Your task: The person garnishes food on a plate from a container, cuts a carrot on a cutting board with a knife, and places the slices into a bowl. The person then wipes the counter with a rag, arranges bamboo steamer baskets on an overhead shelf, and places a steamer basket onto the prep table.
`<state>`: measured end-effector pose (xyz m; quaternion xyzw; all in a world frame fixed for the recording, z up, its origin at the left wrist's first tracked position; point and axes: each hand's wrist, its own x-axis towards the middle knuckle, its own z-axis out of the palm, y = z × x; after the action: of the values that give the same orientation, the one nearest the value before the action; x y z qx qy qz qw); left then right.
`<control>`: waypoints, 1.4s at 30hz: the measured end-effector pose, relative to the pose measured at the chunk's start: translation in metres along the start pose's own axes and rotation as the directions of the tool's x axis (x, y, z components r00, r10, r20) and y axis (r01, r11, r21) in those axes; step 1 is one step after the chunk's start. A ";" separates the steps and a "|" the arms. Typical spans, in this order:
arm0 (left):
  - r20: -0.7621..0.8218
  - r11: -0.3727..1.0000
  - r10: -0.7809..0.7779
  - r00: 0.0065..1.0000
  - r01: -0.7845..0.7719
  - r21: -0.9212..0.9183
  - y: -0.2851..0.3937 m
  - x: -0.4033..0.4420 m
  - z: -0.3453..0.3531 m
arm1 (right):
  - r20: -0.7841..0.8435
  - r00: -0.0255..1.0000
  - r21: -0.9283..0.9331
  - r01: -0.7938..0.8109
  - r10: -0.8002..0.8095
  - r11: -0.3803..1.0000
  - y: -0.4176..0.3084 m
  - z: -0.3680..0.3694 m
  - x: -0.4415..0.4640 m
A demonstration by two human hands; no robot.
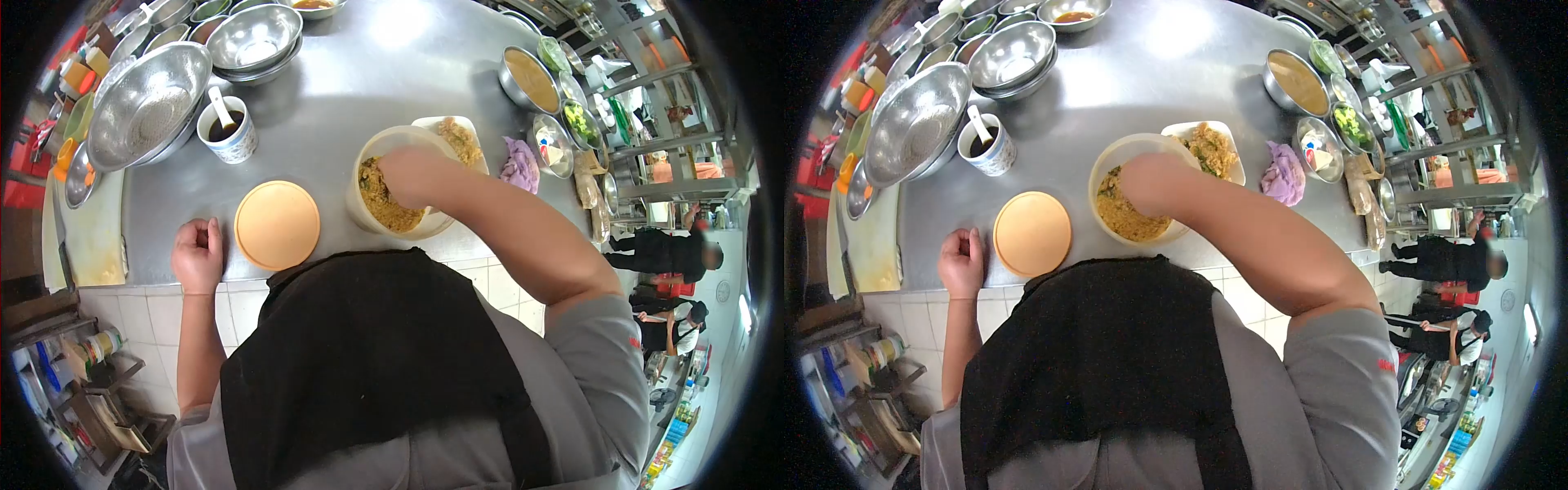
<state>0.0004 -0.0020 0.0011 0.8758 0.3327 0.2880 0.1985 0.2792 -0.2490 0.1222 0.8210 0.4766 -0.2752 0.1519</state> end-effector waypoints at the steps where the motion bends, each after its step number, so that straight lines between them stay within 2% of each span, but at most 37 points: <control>1: -0.010 1.000 0.004 1.000 -0.004 -0.004 0.000 -0.001 0.000 | -0.003 0.999 -0.016 0.037 -0.037 0.999 0.002 -0.001 -0.003; 4: -0.008 1.000 -0.004 1.000 0.004 -0.016 0.001 -0.001 -0.001 | 0.154 0.982 0.151 0.087 -0.110 0.985 0.008 -0.036 -0.025; 5: 0.002 1.000 -0.012 1.000 0.012 -0.004 0.001 0.000 -0.001 | 0.155 0.979 0.319 0.076 -0.132 0.945 0.015 -0.042 -0.032; 7: 0.023 0.999 -0.026 0.999 0.026 0.019 0.002 0.000 -0.001 | 0.144 0.974 0.623 0.046 -0.173 0.781 0.028 -0.049 -0.044; 10: 0.019 1.000 -0.017 1.000 0.016 0.022 0.003 0.001 -0.002 | 0.092 0.977 0.715 0.068 -0.191 0.696 0.036 -0.056 -0.052; 13: 0.025 1.000 0.001 1.000 -0.002 0.021 0.002 0.001 -0.001 | 0.098 0.985 0.728 0.025 -0.140 0.685 0.038 -0.066 -0.059; 16: 0.019 0.999 -0.010 1.000 0.011 -0.044 -0.010 -0.002 0.006 | 0.085 0.983 0.891 -0.003 -0.160 0.454 0.056 -0.066 -0.066; 17: 0.042 0.998 -0.044 0.998 0.046 -0.044 -0.010 -0.002 0.006 | 0.049 0.991 0.881 0.015 -0.122 0.472 0.064 -0.069 -0.071; 19: 0.044 1.000 0.003 0.999 -0.002 -0.016 -0.008 -0.001 0.004 | -0.019 0.999 0.861 0.041 -0.047 0.507 0.082 -0.075 -0.080; 23: 0.091 0.999 -0.048 0.995 0.048 0.009 -0.003 0.001 0.001 | 0.019 0.981 0.692 -0.153 0.194 0.705 0.125 -0.073 -0.076; 26: 0.081 0.997 0.002 0.997 -0.007 0.071 0.002 0.002 -0.001 | 0.144 0.965 0.559 -0.262 0.218 0.787 0.146 -0.048 -0.053; 32: 0.067 0.998 0.003 0.998 -0.007 0.066 0.006 0.002 -0.002 | 0.214 0.953 0.368 -0.282 0.214 0.886 0.148 -0.027 -0.029; 35: 0.065 0.999 -0.013 0.998 0.011 0.033 -0.001 0.001 0.003 | 0.168 0.967 0.456 -0.250 0.194 0.854 0.153 -0.027 -0.036; 38: 0.087 0.997 -0.026 0.996 0.019 0.077 -0.003 0.001 0.003 | 0.128 0.974 0.548 -0.228 0.188 0.805 0.165 -0.023 -0.037; 42: 0.079 0.999 -0.005 0.997 0.002 0.049 -0.001 0.001 0.002 | 0.153 0.966 0.565 -0.257 0.207 0.784 0.172 -0.027 -0.039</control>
<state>0.0017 -0.0007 -0.0011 0.8905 0.3331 0.2447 0.1904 0.4215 -0.3484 0.1654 0.8681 0.2587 -0.4203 -0.0530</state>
